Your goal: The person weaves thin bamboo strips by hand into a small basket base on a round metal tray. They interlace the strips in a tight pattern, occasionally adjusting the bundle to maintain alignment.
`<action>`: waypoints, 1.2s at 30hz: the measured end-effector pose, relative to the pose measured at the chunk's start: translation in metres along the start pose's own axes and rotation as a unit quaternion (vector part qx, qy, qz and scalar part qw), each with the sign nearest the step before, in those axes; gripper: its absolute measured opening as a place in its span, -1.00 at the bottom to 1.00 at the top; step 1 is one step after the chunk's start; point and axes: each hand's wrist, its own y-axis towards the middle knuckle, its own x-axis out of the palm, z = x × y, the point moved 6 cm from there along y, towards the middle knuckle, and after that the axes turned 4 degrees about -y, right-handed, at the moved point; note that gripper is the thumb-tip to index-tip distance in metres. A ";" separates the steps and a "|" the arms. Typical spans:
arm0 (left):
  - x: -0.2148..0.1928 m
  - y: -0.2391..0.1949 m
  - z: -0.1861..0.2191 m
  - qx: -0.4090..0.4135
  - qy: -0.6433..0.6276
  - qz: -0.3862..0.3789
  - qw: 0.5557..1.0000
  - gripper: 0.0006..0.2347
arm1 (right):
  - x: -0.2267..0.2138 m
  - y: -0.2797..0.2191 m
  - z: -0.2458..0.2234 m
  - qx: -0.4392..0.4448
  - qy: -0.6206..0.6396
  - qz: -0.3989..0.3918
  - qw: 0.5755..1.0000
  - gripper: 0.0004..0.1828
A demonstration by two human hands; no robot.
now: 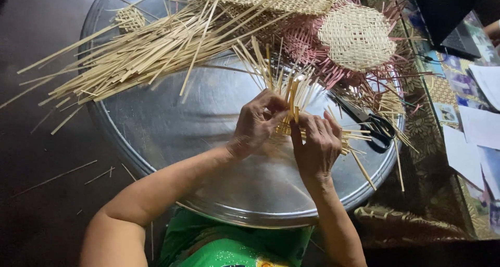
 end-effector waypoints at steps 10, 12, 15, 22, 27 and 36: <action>0.000 0.002 -0.004 0.022 0.060 -0.018 0.998 -0.94 | 0.019 -0.005 0.011 0.006 0.066 -0.039 0.997 -0.84; 0.002 0.003 -0.003 0.017 0.071 -0.049 0.996 -0.95 | 0.017 -0.004 0.012 0.010 0.089 -0.026 0.996 -0.84; 0.002 0.000 -0.020 0.014 0.072 -0.049 0.996 -0.95 | 0.015 -0.004 0.010 0.000 0.100 -0.027 0.995 -0.82; 0.001 -0.006 -0.014 -0.063 0.068 -0.057 0.994 -0.93 | 0.007 0.004 -0.007 -0.049 0.110 -0.033 0.992 -0.81; -0.009 -0.008 0.004 0.093 0.107 0.001 0.990 -0.58 | 0.012 0.003 0.001 -0.035 0.179 -0.061 0.981 -0.76; 0.001 -0.018 0.007 0.238 0.323 -0.043 0.915 -0.91 | 0.016 0.002 0.015 -0.062 0.184 -0.109 0.975 -0.90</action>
